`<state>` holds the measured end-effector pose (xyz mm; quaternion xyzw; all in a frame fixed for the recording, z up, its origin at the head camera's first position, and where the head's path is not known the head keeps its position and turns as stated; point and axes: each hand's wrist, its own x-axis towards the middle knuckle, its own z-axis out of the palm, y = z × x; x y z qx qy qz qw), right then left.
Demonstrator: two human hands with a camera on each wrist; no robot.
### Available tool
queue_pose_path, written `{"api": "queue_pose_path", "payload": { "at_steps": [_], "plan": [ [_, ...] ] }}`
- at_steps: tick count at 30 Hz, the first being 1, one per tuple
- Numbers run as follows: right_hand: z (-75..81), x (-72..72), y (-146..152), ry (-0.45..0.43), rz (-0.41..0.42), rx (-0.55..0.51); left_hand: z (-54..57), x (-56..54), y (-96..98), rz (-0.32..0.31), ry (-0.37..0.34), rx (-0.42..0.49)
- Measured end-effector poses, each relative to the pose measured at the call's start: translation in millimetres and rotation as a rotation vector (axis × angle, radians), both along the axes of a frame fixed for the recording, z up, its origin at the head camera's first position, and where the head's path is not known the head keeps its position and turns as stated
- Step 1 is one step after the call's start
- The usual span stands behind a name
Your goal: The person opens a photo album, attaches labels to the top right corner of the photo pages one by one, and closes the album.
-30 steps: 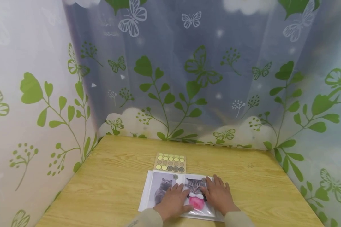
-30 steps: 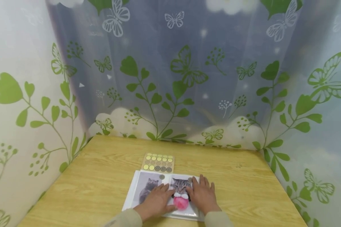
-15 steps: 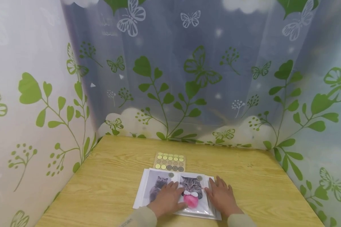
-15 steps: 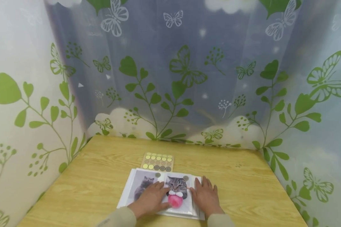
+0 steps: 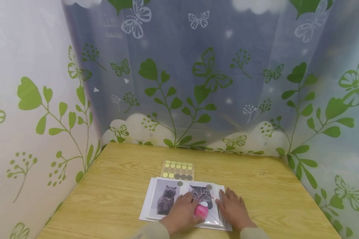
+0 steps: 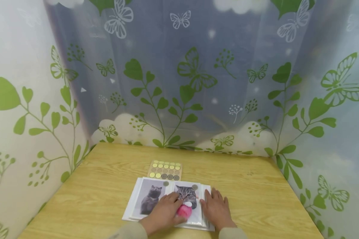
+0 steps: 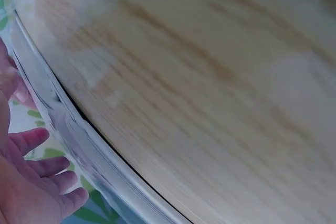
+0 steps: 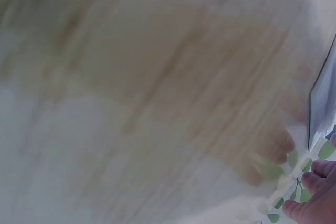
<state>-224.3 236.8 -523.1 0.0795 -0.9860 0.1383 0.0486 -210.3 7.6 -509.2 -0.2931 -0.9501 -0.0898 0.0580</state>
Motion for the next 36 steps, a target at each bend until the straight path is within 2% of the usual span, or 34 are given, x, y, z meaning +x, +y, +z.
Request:
{"api": "queue_pose_path", "payload": {
  "at_steps": [9,18,22,30,36],
  "plan": [
    [-2.4,3.2,3.1,-0.008,0.009,-0.019,-5.7,3.7,8.3,-0.011,-0.007,-0.001],
    [-3.4,3.2,1.4,-0.089,0.008,-0.026,-6.3,3.5,7.0,-0.030,0.014,0.010],
    [-3.1,3.5,0.6,-0.098,0.000,-0.017,-6.8,2.3,6.4,-0.038,0.013,0.015],
    [-2.5,3.2,1.8,-0.091,-0.001,-0.002,-3.9,1.2,5.7,-0.044,0.008,0.015],
    [-3.6,1.8,1.6,-0.106,-0.007,0.019,-1.1,3.3,2.8,-0.046,-0.013,0.059]
  ]
}}
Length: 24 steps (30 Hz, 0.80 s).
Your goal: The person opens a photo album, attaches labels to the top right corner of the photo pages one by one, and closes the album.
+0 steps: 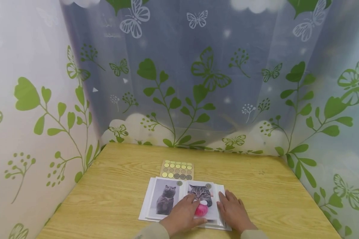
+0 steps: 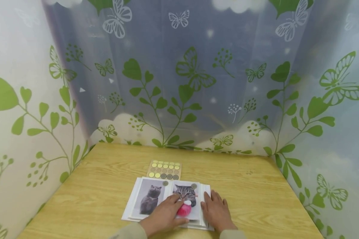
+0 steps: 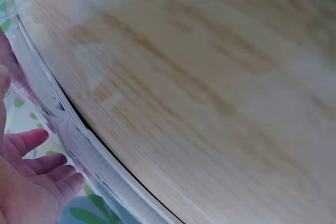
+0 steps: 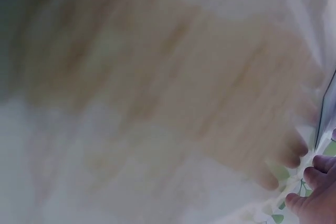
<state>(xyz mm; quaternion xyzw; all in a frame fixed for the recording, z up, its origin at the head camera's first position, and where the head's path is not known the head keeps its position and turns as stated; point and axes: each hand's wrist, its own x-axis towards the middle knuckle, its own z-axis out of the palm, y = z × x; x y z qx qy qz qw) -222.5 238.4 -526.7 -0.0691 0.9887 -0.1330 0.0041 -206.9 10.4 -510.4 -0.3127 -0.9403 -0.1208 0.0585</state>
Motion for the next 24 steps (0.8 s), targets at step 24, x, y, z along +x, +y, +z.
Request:
{"api": "queue_pose_path", "payload": {
  "at_steps": [24],
  "plan": [
    [3.7,1.1,-7.1,0.002,0.058,-0.012,11.0,10.0,-14.4,-0.035,-0.030,0.143]
  ]
}}
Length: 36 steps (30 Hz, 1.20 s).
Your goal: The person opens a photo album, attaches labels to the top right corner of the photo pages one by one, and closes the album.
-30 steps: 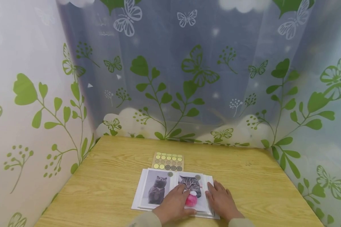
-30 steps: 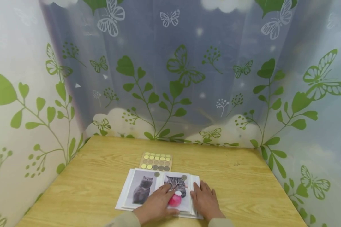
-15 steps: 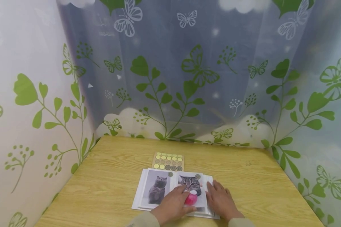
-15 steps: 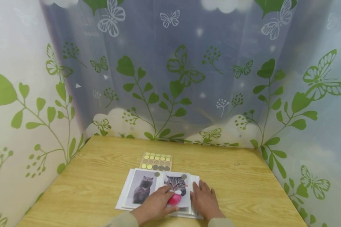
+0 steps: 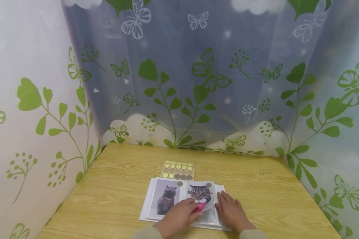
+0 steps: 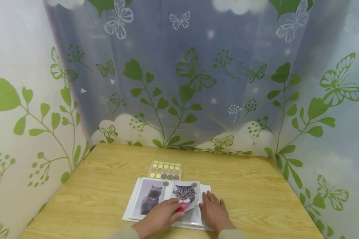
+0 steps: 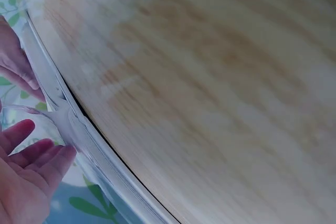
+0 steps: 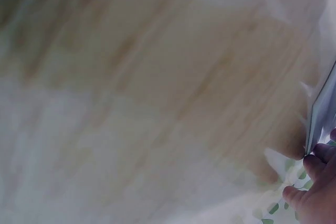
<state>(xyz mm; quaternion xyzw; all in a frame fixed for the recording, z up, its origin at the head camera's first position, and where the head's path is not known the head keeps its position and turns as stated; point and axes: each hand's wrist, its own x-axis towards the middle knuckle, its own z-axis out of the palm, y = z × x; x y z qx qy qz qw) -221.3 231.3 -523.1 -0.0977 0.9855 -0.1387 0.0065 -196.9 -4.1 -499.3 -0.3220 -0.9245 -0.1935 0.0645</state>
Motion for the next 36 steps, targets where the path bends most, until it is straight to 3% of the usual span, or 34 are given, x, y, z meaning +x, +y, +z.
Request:
{"api": "queue_pose_path", "payload": {
  "at_steps": [9,17,25,31,36],
  "plan": [
    [0.3,0.5,-0.5,-0.011,0.000,0.018,-4.6,-6.3,-4.9,-0.031,0.075,0.051],
    [0.2,-1.2,-1.3,-0.045,-0.011,0.037,0.3,-3.6,-9.5,-0.030,0.056,0.104],
    [0.0,-1.8,-0.5,-0.046,-0.001,0.014,6.2,2.0,-17.6,0.015,-0.035,0.232],
    [-0.5,-0.8,0.1,-0.035,0.002,0.008,11.0,3.8,-23.7,0.020,-0.187,0.468],
    [0.3,-0.3,-0.8,-0.021,0.007,0.008,18.2,5.1,-36.1,0.090,-0.281,0.607]
  ]
}}
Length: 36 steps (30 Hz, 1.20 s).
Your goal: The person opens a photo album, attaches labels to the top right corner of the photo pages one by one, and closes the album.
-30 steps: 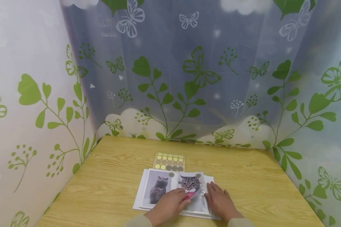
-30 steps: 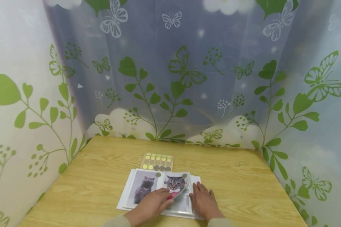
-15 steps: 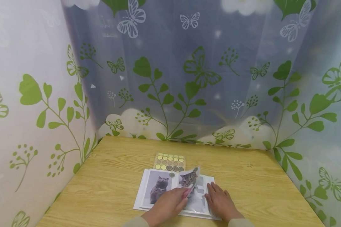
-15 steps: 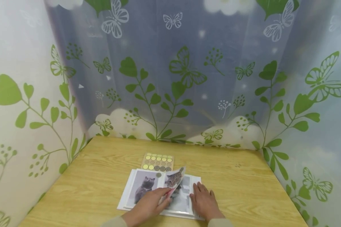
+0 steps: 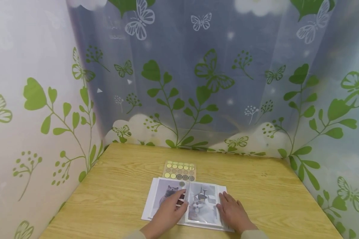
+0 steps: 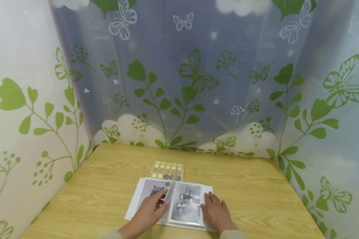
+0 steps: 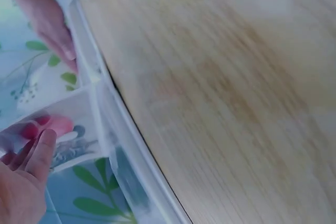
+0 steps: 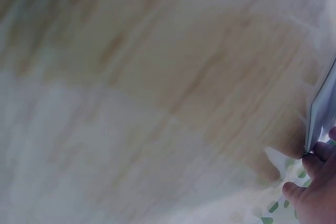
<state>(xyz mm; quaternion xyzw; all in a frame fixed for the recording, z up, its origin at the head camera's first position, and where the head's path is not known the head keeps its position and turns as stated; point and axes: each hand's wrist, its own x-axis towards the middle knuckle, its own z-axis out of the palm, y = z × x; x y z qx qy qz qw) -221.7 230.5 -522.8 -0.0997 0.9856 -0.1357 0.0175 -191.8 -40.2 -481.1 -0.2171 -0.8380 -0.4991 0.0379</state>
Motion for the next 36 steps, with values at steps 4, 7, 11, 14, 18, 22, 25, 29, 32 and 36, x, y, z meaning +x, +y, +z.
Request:
{"api": "queue_pose_path", "payload": {
  "at_steps": [4,7,11,14,18,22,25,29,32,36],
  "plan": [
    [1.6,0.8,-1.0,-0.001,0.005,-0.001,5.1,-0.1,-14.1,0.052,-0.017,0.045],
    [2.8,2.2,-1.2,0.009,0.013,-0.005,6.9,0.2,-24.8,0.078,-0.027,0.075],
    [3.7,3.3,-1.1,0.024,0.020,-0.011,4.9,0.0,-37.8,0.105,-0.059,0.126],
    [3.9,3.1,-1.6,0.016,0.015,-0.010,1.2,0.1,-46.7,0.125,-0.094,0.169],
    [3.8,1.8,-2.6,-0.014,0.002,0.001,-4.9,0.0,-57.3,0.144,-0.149,0.235],
    [4.0,0.9,-2.8,-0.035,-0.008,0.003,-11.0,-1.0,-66.7,0.172,-0.197,0.267],
    [3.7,0.2,-2.3,-0.040,-0.005,-0.001,-14.3,-1.3,-73.0,0.191,-0.224,0.257],
    [2.0,-0.3,-1.3,-0.041,-0.004,0.002,-17.5,-0.3,-79.5,0.191,-0.244,0.228],
    [0.7,-0.5,-0.7,-0.034,-0.001,0.006,-19.1,1.8,-82.4,0.196,-0.255,0.198],
    [1.1,0.1,-0.7,-0.025,0.004,0.007,-22.6,4.5,-85.6,0.216,-0.258,0.147]
  ]
}}
